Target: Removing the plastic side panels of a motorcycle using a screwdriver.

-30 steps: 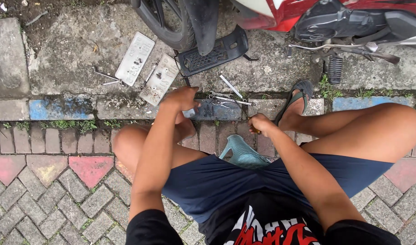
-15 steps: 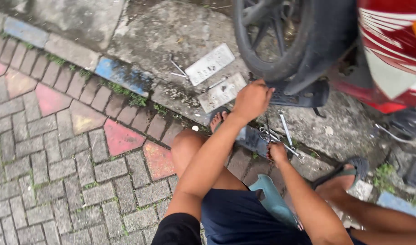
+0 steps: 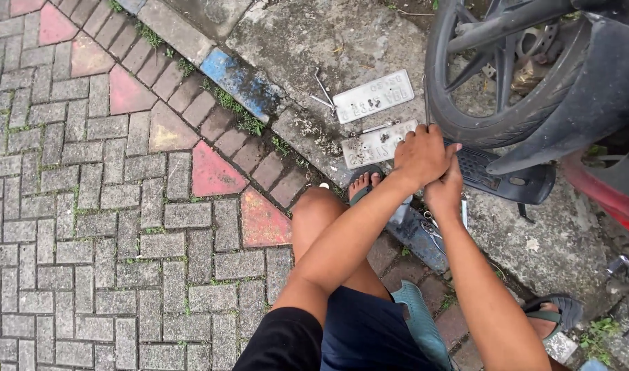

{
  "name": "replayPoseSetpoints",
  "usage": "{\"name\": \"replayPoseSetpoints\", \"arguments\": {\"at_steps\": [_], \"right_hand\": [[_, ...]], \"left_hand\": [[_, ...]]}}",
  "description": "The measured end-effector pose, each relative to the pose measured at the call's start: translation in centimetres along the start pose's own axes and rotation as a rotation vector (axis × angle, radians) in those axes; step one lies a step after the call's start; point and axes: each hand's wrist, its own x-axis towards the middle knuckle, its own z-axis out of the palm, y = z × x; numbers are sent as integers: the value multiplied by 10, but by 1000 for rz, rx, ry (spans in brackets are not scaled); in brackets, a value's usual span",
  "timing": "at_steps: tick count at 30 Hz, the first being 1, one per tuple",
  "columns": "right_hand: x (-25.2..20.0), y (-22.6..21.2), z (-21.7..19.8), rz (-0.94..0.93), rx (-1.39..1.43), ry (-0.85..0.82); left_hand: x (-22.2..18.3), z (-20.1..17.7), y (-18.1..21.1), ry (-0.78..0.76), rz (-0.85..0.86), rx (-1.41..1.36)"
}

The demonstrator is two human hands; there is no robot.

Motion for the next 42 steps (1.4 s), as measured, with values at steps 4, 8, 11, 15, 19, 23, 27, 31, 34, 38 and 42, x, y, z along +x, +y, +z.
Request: {"name": "replayPoseSetpoints", "arguments": {"at_steps": [4,8,11,15,19,23,27,31,34,38,42], "right_hand": [[-1,-21,0,-56,19,-20],[3,-23,6,-27,24,-59],[8,-17,8,-18,28,-76],[13,28,-5,-31,-33,-59],[4,40,-30,108,-151,-78],[-21,49,-65,341,-216,-95],[-44,60,-95,548,-210,-89],[-66,67,-118,665,-217,-92],[-78,73,-129,655,-115,-9],[-99,92,-143,677,-18,49],[-116,107,-153,692,166,132]], "left_hand": [[3,-12,-2,31,-21,-172],[17,-16,-16,51,-19,-304],[17,-32,-18,40,-21,-421],[25,-33,-28,308,120,-627],[31,-47,-37,371,142,-756],[25,-55,-33,302,95,-715],[27,-60,-27,244,2,-832],[34,-54,-30,237,-73,-1112],[40,-52,-40,217,-153,-1282],[37,-57,-52,258,-208,-1412],[40,-60,-66,305,-294,-1603]]}}
